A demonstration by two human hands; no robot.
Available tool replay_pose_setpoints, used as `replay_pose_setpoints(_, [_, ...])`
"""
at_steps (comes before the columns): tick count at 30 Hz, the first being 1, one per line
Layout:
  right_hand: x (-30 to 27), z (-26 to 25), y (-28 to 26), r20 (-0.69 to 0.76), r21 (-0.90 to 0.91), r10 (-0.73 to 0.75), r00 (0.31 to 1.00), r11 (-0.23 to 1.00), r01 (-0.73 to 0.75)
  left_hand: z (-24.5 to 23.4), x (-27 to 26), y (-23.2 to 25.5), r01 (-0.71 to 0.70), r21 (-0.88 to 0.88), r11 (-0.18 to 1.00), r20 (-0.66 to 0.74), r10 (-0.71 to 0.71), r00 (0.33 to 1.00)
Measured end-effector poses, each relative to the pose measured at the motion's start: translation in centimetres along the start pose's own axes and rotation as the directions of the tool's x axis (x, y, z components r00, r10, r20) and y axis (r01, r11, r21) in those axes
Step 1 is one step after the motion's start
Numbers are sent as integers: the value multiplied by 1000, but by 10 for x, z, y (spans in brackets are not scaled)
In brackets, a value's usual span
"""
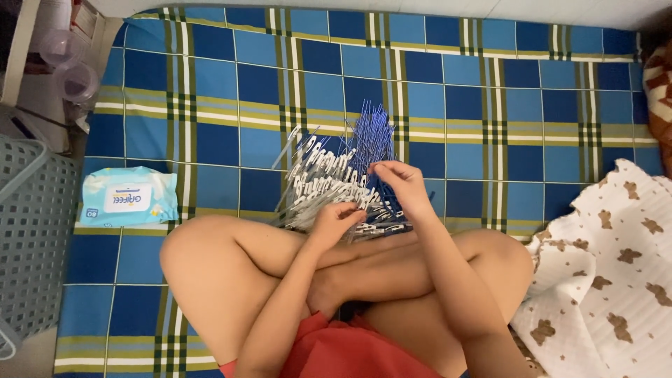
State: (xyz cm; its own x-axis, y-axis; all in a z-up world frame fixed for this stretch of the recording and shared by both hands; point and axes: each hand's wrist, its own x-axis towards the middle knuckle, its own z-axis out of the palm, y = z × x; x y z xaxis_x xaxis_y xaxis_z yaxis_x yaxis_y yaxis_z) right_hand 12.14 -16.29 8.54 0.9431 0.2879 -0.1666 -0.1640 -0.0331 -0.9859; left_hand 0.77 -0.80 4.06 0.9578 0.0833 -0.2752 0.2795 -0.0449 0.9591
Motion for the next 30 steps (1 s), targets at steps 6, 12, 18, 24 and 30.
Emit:
replay_pose_setpoints(6, [-3,-8,-8,18,90,51,999,995,-53,3,4,-13,3,7,1000,-5,-3,1000])
replay_pose_setpoints(12, [9,-26,14,108,440,26,994,895,-71,1,3,-13,11,-6,1000,7,-11,1000])
replay_pose_setpoints(18, [14,-35,21,170,437,-13,985,897,-64,1,11,-27,2,2,1000,19,-2,1000])
replay_pose_setpoints(24, [19,-49,20,173,558,-122,977,830,5,2,8,-23,14,-21,1000,25,-13,1000])
replay_pose_setpoints(30, [19,-47,29,182,612,-125,975,791,-13,2,6,-20,19,-8,1000,18,-19,1000])
